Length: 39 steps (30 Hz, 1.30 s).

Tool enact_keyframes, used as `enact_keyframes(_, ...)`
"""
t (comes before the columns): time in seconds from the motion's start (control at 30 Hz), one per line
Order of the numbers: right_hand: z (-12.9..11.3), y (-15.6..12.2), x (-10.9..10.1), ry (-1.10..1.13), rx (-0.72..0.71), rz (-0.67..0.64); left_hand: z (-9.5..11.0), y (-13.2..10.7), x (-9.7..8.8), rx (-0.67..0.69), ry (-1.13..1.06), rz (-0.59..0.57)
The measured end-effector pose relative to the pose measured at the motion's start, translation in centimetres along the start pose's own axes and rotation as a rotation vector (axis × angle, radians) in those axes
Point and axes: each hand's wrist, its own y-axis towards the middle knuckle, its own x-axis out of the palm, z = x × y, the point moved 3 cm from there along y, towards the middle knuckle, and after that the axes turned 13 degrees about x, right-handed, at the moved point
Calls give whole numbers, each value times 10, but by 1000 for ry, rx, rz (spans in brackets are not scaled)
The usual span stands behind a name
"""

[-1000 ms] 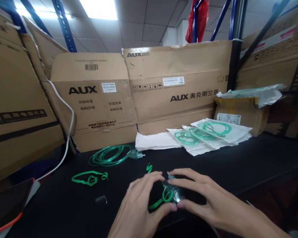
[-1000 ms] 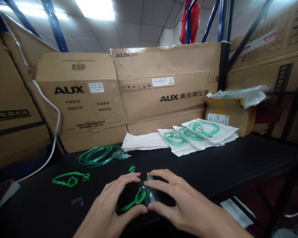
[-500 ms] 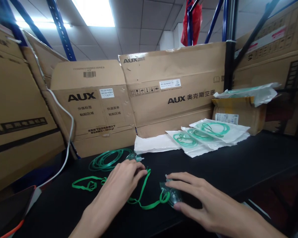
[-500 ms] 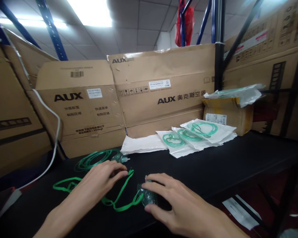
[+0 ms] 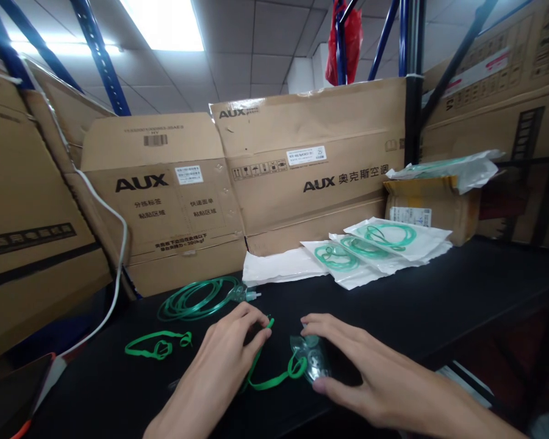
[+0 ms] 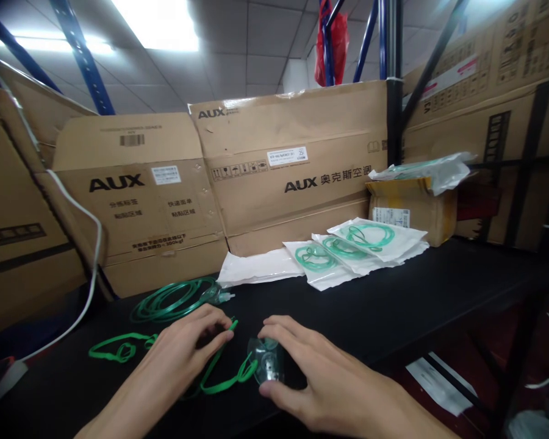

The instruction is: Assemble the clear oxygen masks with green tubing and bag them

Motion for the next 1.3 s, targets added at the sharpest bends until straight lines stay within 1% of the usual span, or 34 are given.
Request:
enact_keyframes(0.07, 2, 2, 0, 9, -28, 15, 7, -9, -1, -15, -68, 59)
enact_keyframes(0.17, 2, 8, 0, 5, -55, 16, 11, -19, 2, -54, -162, 142)
enact_keyframes(0.3, -9, 17, -7, 21, -108, 12, 12, -23, 9, -78, -223, 252)
enact_keyframes(0.43, -26, 30, -18, 57, -133, 128, 14, -25, 10, -79, -231, 354)
enact_keyframes(0.5, -32, 38, -17, 54, -147, 166, 15, -26, 9, -93, -246, 397)
enact_keyframes(0.57, -37, 45, -11, 52, -174, 174, 16, -28, 9, -101, -268, 423)
enact_keyframes(0.67, -42, 52, -2, 72, -231, 190, 16, -29, 9, -108, -309, 422)
enact_keyframes(0.77, -47, 55, 1, 90, -256, 216, 16, -28, 10, -138, -341, 412)
enact_keyframes(0.97, -48, 55, 0, 92, -241, 220, 15, -25, 12, -151, -449, 354)
enact_keyframes(1.1, -48, 57, -1, 110, -219, 247, 14, -27, 14, -217, -448, 348)
enact_keyframes(1.3, -50, 58, -4, 146, -206, 273, 16, -27, 11, -221, -467, 329)
